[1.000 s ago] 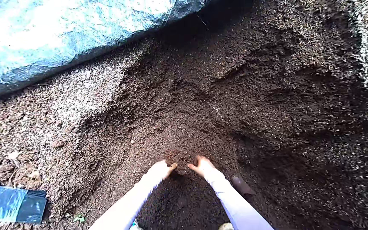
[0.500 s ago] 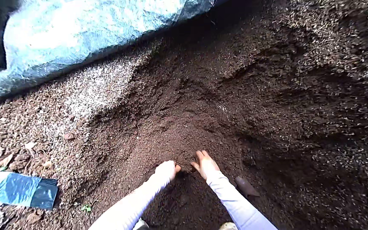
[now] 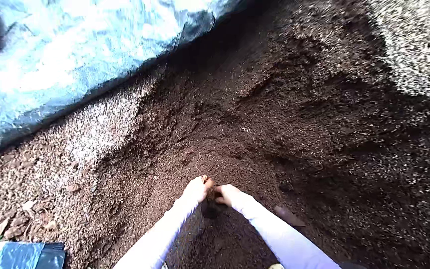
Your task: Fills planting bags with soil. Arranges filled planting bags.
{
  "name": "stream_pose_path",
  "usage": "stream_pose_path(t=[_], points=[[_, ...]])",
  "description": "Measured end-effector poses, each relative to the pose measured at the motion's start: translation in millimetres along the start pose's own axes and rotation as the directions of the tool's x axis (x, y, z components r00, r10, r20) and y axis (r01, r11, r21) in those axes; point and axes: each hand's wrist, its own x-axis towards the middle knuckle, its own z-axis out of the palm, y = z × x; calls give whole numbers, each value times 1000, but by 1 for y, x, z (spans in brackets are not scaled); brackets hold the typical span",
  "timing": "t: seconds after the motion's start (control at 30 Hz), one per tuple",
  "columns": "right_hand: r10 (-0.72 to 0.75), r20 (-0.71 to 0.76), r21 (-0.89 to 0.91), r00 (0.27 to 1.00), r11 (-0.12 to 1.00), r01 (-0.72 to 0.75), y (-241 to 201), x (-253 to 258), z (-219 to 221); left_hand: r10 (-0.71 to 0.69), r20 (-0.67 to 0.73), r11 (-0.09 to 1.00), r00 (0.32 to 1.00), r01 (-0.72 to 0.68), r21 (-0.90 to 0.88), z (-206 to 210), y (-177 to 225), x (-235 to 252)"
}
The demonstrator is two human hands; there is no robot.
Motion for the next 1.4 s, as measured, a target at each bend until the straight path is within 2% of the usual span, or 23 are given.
stream_pose_path(t=[0.03,0.1,0.17,0.23,0.3,0.4,0.5,0.57,0.67,0.77,0.83,0.87,0.93,0.97,1.03,1.13,1.2,1.23,1.3,1.37,1.4], points=[[-34,-49,111,998,993,39,14,0,-7,-41,13,999,999,40,28,-6,-2,4],[38,-94,298,995,955,-9,37,3,-10,-214,116,976,970,207,69,-1,-17,16],[179,-6,361,984,918,-165,55,16,11,-390,219,920,894,389,52,21,-41,31],[280,92,417,956,861,-292,62,29,35,-462,270,877,845,481,-6,41,-55,43],[314,123,430,941,838,-336,56,32,38,-436,294,874,850,478,-87,49,-52,45],[316,161,230,935,909,-347,34,21,19,-398,278,894,874,437,-95,50,-49,43],[359,212,67,909,922,-380,4,11,-1,-406,196,914,893,393,103,52,-40,45],[409,177,56,895,904,-424,-8,9,3,-430,113,886,896,395,242,59,-27,44],[419,119,93,900,898,-430,-2,6,18,-423,26,861,906,393,322,74,-16,39],[254,162,185,954,942,-282,33,4,13,-348,18,898,937,328,292,70,-26,36],[147,156,399,977,895,-198,58,1,11,-189,-18,967,982,190,169,62,-41,31],[121,163,549,979,813,-192,66,-3,9,-42,-29,988,999,46,146,63,-49,28],[123,165,769,979,605,-206,75,-10,0,205,13,939,979,-200,279,67,-54,30],[141,159,826,977,523,-210,78,-11,-3,243,52,891,969,-244,383,72,-53,35],[172,140,870,975,449,-204,83,-8,-1,266,73,838,961,-268,475,81,-52,42],[170,119,871,978,455,-185,86,-3,6,392,25,855,920,-374,360,86,-50,47],[150,97,817,984,553,-165,87,-1,8,501,-61,834,863,-462,302,88,-48,42],[134,84,764,987,628,-150,86,-1,5,494,-144,852,857,-444,278,87,-45,37],[120,76,639,990,756,-141,79,-3,-4,326,-312,944,893,-286,168,82,-38,28],[166,131,580,977,787,-211,68,2,-9,-21,-381,999,924,6,-39,75,-35,24],[157,191,570,969,786,-240,68,13,-8,-222,-340,974,914,195,-112,74,-33,21]])
